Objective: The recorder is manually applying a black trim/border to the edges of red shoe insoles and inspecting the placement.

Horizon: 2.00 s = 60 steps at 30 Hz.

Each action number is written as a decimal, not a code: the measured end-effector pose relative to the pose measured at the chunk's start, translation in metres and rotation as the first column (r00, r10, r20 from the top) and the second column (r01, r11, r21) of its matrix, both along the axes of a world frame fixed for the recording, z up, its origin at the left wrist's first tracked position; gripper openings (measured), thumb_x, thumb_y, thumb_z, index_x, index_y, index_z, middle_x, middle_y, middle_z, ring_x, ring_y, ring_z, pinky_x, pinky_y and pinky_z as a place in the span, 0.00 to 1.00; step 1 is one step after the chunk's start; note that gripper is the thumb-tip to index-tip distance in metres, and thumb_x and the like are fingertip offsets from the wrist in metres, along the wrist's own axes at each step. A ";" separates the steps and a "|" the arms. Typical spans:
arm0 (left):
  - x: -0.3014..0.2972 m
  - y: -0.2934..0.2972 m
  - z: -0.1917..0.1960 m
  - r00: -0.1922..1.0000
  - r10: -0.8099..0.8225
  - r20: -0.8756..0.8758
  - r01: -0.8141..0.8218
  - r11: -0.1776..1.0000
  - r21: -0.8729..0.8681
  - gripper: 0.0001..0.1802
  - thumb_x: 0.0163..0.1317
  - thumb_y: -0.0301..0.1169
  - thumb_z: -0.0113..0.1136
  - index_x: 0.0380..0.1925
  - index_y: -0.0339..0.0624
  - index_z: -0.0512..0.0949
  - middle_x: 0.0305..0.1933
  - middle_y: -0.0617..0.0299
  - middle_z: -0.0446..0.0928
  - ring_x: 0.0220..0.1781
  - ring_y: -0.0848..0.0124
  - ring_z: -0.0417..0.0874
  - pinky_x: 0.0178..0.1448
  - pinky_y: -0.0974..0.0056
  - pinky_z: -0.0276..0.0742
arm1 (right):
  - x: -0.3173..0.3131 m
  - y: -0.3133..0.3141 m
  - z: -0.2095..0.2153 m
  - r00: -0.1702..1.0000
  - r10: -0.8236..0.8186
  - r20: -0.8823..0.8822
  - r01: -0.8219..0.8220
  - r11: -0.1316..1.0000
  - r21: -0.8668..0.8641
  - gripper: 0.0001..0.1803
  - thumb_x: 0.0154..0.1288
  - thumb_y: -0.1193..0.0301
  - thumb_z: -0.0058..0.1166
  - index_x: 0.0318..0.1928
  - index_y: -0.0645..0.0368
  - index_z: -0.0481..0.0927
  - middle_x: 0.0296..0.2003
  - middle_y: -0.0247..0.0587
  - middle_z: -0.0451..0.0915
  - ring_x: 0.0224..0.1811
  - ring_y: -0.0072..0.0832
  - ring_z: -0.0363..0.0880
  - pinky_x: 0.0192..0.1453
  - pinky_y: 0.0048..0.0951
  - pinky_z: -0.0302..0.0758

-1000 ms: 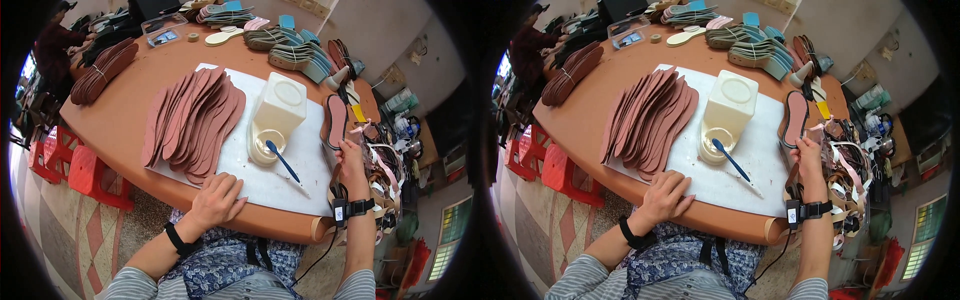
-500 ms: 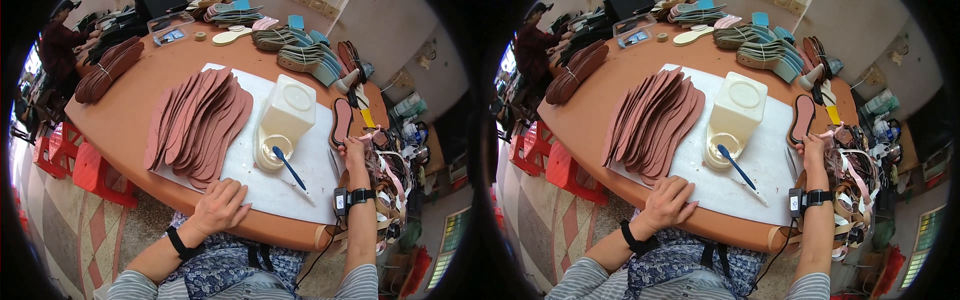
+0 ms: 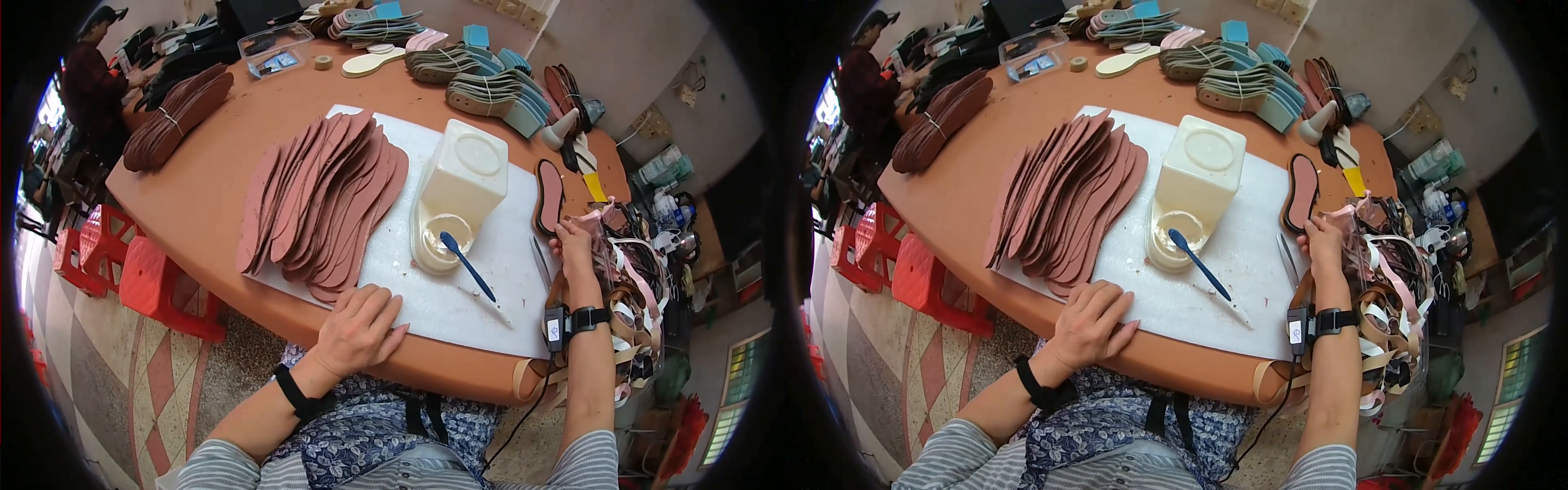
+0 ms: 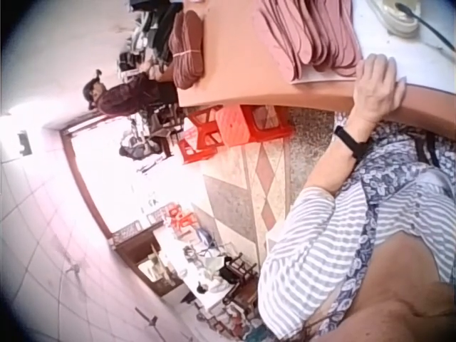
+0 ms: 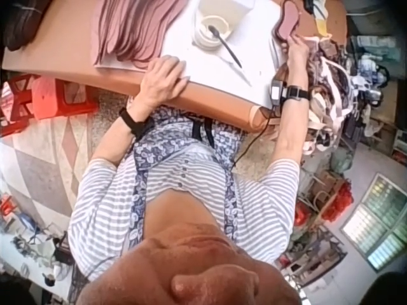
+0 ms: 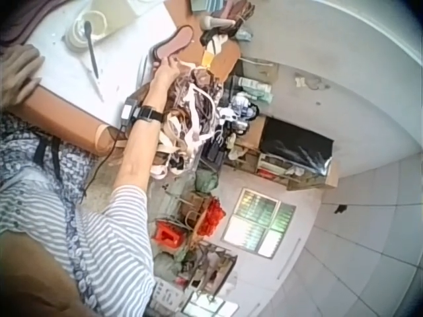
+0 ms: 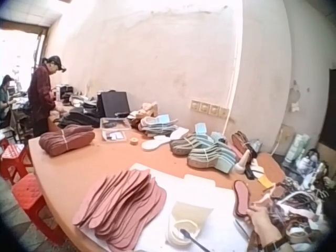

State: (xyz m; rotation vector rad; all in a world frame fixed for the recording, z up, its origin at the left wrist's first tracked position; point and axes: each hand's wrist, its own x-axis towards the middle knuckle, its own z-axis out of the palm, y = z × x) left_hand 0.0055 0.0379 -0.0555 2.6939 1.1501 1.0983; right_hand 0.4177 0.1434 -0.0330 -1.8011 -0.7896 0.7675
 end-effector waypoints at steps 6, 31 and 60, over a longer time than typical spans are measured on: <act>0.000 0.001 -0.003 0.999 0.001 0.037 -0.002 1.000 0.011 0.21 0.53 0.36 0.68 0.45 0.37 0.79 0.45 0.56 0.76 0.50 0.60 0.78 0.54 0.58 0.71 | 0.000 -0.015 0.012 0.854 0.163 0.494 -0.167 0.985 -0.037 0.21 0.65 0.68 0.60 0.53 0.71 0.79 0.32 0.38 0.82 0.31 0.25 0.79 0.36 0.26 0.74; -0.131 0.035 0.035 0.793 0.488 0.365 -0.457 0.872 -0.174 0.20 0.63 0.31 0.65 0.52 0.31 0.77 0.51 0.46 0.77 0.53 0.58 0.79 0.54 0.60 0.76 | -0.150 -0.198 -0.026 0.236 0.232 0.944 -0.546 0.835 -0.069 0.28 0.61 0.68 0.60 0.61 0.63 0.73 0.64 0.53 0.69 0.69 0.52 0.65 0.68 0.46 0.64; -0.210 0.081 -0.010 0.262 0.576 0.774 0.549 0.571 -0.611 0.30 0.55 0.19 0.46 0.62 0.26 0.68 0.57 0.49 0.77 0.55 0.63 0.82 0.60 0.61 0.80 | -0.150 -0.201 -0.027 0.272 0.213 0.938 -0.537 0.843 -0.035 0.27 0.60 0.68 0.59 0.59 0.64 0.74 0.61 0.53 0.71 0.67 0.51 0.67 0.67 0.47 0.66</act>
